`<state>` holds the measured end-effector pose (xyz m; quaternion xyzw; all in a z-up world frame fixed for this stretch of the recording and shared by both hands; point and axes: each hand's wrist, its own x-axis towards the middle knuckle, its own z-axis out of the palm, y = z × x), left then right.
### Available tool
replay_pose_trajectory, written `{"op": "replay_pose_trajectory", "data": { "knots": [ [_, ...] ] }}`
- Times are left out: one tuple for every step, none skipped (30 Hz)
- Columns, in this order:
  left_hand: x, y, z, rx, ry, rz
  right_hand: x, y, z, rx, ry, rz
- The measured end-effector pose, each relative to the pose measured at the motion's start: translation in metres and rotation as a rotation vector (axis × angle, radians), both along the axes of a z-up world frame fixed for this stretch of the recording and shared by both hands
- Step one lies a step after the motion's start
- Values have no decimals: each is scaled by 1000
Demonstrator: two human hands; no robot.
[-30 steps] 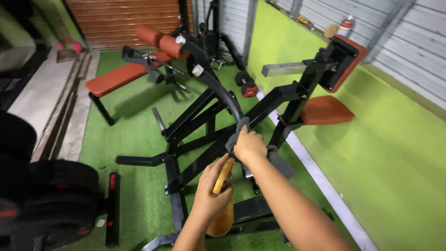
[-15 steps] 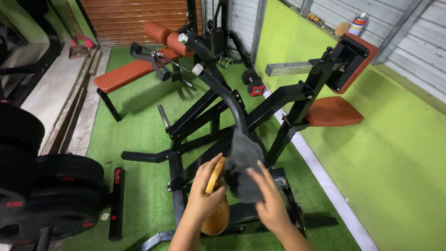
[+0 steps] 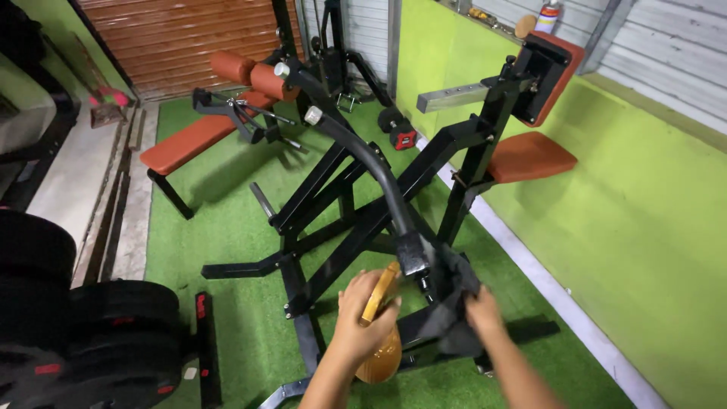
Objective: Cleaning and wiping down the metal frame and components of a gym machine using a spray bottle and cloth.
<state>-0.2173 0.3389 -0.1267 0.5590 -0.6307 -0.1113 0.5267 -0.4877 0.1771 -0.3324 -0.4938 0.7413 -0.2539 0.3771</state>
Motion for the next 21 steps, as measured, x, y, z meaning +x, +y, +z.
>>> {"op": "replay_pose_trajectory", "data": {
  "knots": [
    [1, 5, 12, -1, 2, 1, -5, 11, 6, -1, 2, 1],
    [2, 10, 24, 97, -22, 15, -11, 22, 12, -94, 18, -18],
    [2, 16, 36, 198, -46, 26, -18, 36, 17, -185, 36, -40],
    [5, 16, 31, 199, -43, 23, -26, 37, 18, -184, 38, -43],
    [7, 16, 26, 84, -84, 0, -34, 40, 17, -365, 124, -11],
    [8, 17, 20, -31, -123, -22, -44, 43, 16, -545, 211, 22],
    [7, 18, 19, -29, -123, -28, -42, 49, 32, -541, 213, 16],
    [4, 18, 19, 46, 45, -97, -42, 55, 48, -746, 163, 62],
    [1, 19, 18, 122, 213, -165, -42, 60, 65, -951, 112, 111],
    [-3, 21, 21, 125, 215, -169, -41, 62, 73, -948, 115, 108],
    [-7, 21, 25, 214, 245, -183, -41, 61, 82, -778, -241, 51],
    [-11, 21, 29, 302, 274, -197, -40, 60, 92, -589, -587, -5],
    [-14, 19, 28, 298, 271, -197, -38, 59, 112, -594, -590, -4],
    [-18, 16, 26, 292, 293, -220, -37, 58, 131, -529, -893, -74],
    [-21, 15, 23, 288, 316, -239, -35, 58, 149, -447, -1194, -145],
    [-25, 15, 22, 286, 313, -235, -38, 56, 163, -446, -1198, -142],
    [-29, 14, 21, 293, 425, -315, -43, 52, 177, -391, -1324, -143],
    [-34, 12, 19, 298, 536, -393, -48, 48, 191, -333, -1450, -145],
    [-40, 13, 27, 298, 540, -387, -55, 45, 198, -327, -1448, -140],
    [-47, 14, 34, 376, 578, -424, -63, 42, 206, -355, -1479, -135],
    [-55, 14, 40, 454, 620, -459, -72, 36, 213, -380, -1508, -129]
  ]
}}
